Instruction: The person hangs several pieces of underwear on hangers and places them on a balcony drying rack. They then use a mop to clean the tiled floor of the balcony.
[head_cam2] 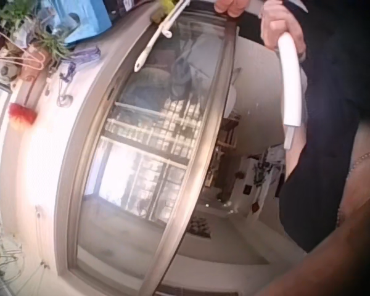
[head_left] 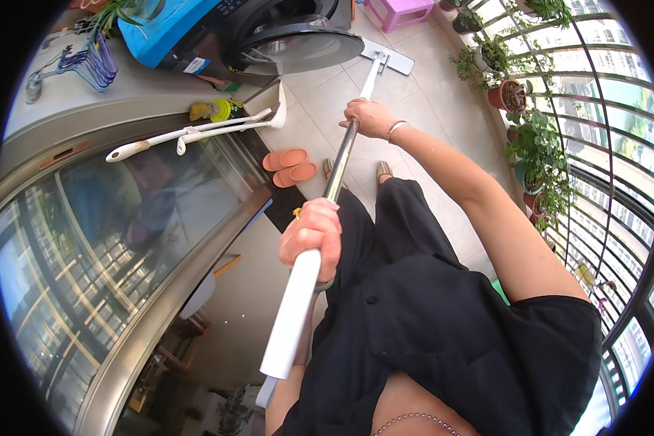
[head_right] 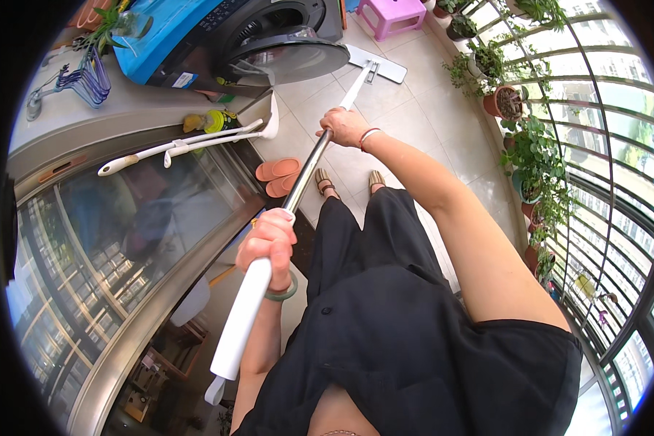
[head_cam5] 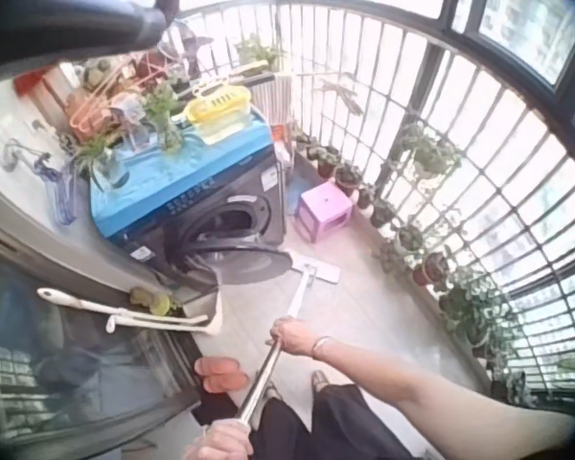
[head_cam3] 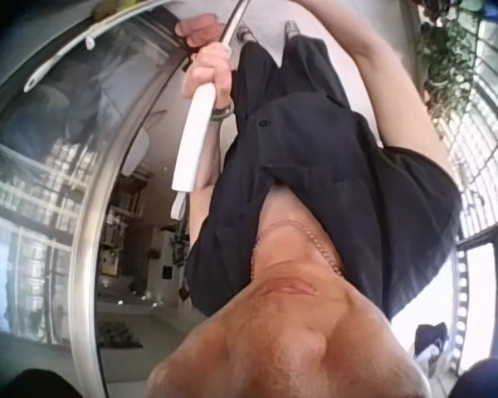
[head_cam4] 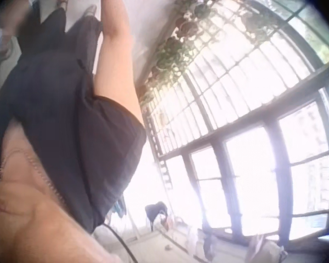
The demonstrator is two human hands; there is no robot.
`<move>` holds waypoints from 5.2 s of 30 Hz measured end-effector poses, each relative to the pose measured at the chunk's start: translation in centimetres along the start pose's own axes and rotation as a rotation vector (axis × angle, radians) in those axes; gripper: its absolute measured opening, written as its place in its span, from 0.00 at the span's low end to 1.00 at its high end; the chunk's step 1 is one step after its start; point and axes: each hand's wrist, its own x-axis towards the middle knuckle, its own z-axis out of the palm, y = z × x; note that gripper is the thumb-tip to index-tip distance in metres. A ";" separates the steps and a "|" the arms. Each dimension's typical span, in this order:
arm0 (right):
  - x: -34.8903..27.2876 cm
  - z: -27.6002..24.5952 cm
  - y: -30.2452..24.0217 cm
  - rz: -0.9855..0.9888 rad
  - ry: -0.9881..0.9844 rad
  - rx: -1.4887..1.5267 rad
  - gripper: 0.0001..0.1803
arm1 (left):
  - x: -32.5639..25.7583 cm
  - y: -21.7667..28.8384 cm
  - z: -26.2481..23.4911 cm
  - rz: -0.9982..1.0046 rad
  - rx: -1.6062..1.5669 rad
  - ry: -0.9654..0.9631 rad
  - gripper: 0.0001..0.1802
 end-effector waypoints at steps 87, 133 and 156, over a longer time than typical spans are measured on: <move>3.7 5.0 -1.0 0.125 0.154 0.139 0.05 | 0.2 -8.4 -3.0 -0.182 0.128 -0.065 0.15; -20.7 -2.8 16.1 0.439 0.424 0.123 0.04 | -1.3 -9.3 23.5 -0.215 -0.092 -0.412 0.14; -20.6 13.0 -14.6 0.260 0.335 0.396 0.07 | -10.9 8.3 -2.1 -0.365 0.034 -0.562 0.14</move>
